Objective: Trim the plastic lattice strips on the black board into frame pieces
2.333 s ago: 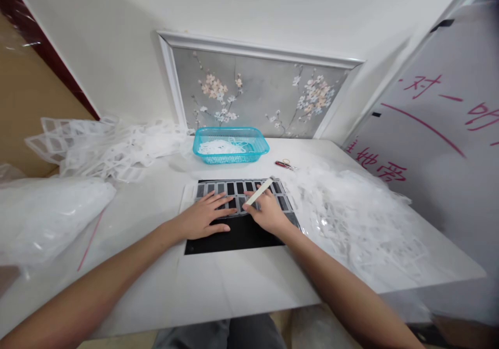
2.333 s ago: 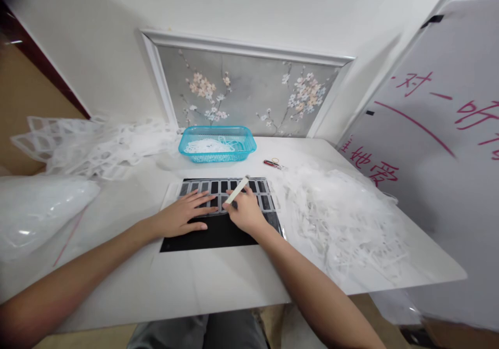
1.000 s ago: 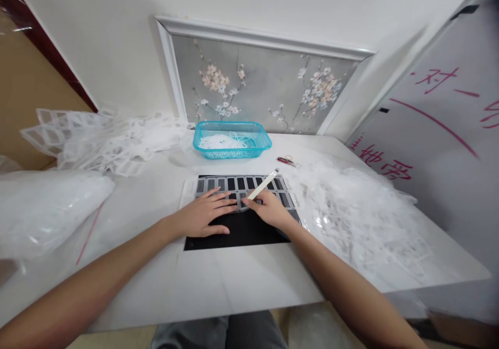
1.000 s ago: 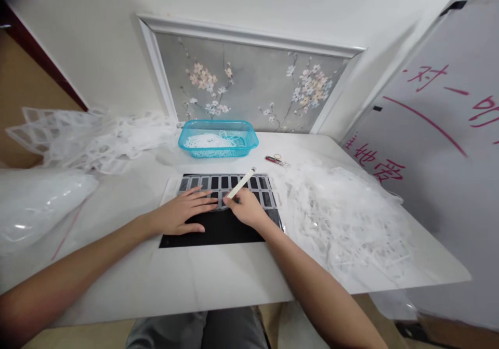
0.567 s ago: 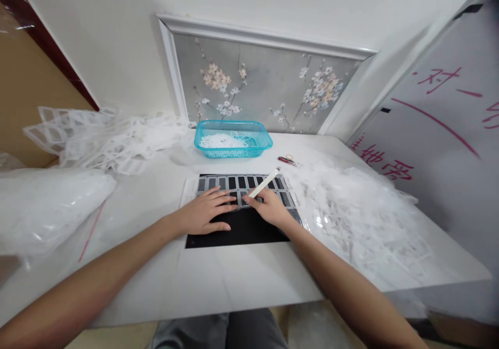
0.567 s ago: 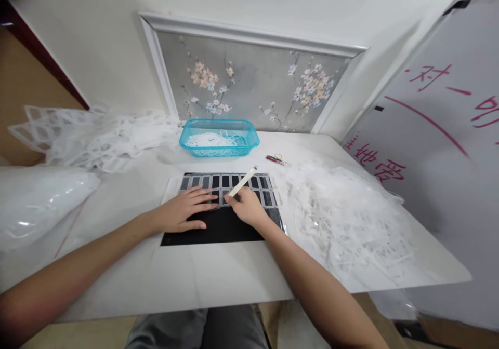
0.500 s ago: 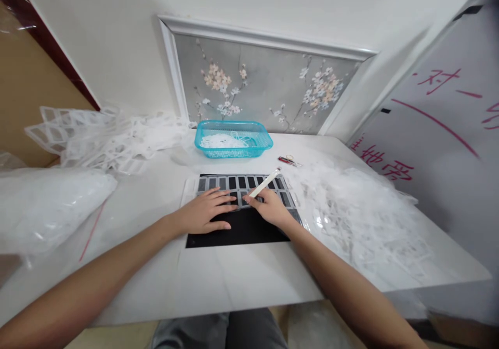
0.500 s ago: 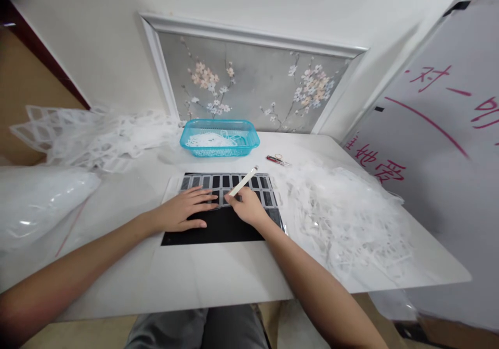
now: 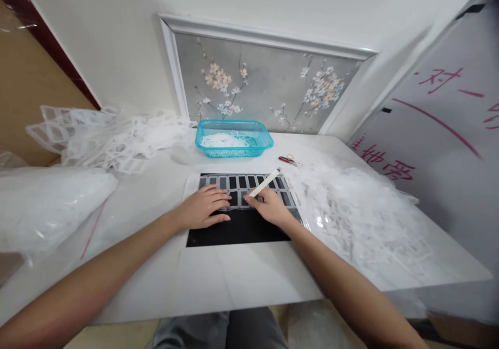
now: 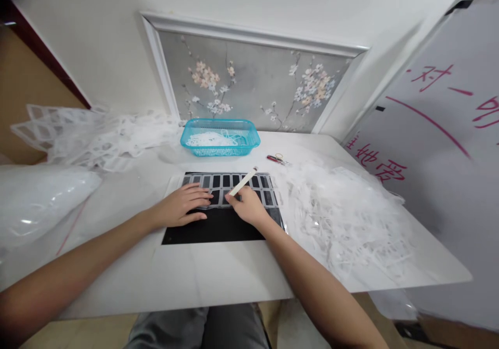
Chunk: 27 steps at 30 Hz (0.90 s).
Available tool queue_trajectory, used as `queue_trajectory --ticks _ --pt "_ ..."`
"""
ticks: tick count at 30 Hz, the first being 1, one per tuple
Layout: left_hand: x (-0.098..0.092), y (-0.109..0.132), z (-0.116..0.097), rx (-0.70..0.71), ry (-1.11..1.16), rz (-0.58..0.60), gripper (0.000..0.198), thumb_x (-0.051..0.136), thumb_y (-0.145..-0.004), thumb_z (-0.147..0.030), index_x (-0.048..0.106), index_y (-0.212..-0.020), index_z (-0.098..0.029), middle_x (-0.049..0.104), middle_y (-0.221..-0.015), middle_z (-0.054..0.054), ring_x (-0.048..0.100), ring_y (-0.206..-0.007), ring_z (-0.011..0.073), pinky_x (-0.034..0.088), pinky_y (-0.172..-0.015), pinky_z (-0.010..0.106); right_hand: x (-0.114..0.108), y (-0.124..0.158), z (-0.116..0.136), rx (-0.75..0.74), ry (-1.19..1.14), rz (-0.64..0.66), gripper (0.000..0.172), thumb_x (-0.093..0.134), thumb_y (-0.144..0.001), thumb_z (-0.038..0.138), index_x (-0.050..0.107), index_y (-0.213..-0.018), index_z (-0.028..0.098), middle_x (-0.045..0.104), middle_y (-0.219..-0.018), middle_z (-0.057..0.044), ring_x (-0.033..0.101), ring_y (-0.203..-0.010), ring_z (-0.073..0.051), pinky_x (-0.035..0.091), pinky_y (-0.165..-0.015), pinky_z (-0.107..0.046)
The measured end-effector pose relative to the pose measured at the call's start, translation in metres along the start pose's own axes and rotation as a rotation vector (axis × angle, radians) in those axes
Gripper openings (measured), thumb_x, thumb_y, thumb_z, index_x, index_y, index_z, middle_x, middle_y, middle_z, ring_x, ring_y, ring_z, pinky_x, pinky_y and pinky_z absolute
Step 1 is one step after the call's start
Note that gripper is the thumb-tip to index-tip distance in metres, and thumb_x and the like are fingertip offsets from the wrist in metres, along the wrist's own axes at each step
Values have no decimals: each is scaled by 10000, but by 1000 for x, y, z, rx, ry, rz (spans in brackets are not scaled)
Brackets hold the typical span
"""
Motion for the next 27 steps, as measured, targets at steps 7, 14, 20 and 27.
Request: queue_trajectory --ticks 7,14,20,27 --pt "-1 -1 -2 -22 6 38 468 462 -985 -530 588 -1296 -204 584 -1394 84 483 -1345 275 241 -1197 501 0 2 4 -20 35 -5 188 578 -902 314 701 -852 181 737 -919 -67 671 -887 -227 486 -840 -354" --pt "0 0 -2 -51 30 109 581 430 -964 -615 478 -1430 -272 460 -1510 59 383 -1425 278 212 -1214 478 -1 2 4 -46 67 -9 182 575 -913 310 698 -861 186 728 -945 -77 669 -907 -234 487 -854 -362" --pt "2 0 -1 -74 18 138 583 408 -969 -619 474 -1435 -274 428 -1532 52 360 -1438 279 203 -1217 479 -2 2 7 -71 76 1 167 568 -916 290 688 -861 187 728 -941 -68 662 -916 -228 481 -869 -356" --pt "3 -1 0 -73 26 97 541 411 -980 -594 496 -1417 -286 458 -1514 36 382 -1427 263 230 -1212 449 -2 3 7 -74 67 5 174 560 -922 281 693 -866 185 737 -944 -71 668 -924 -228 480 -868 -346"
Point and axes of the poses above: each hand's wrist, its own y-axis away from the middle knuckle, its own x-axis out of the palm, z = x × y, the point moved 1 cm from there along -y, towards the middle knuckle
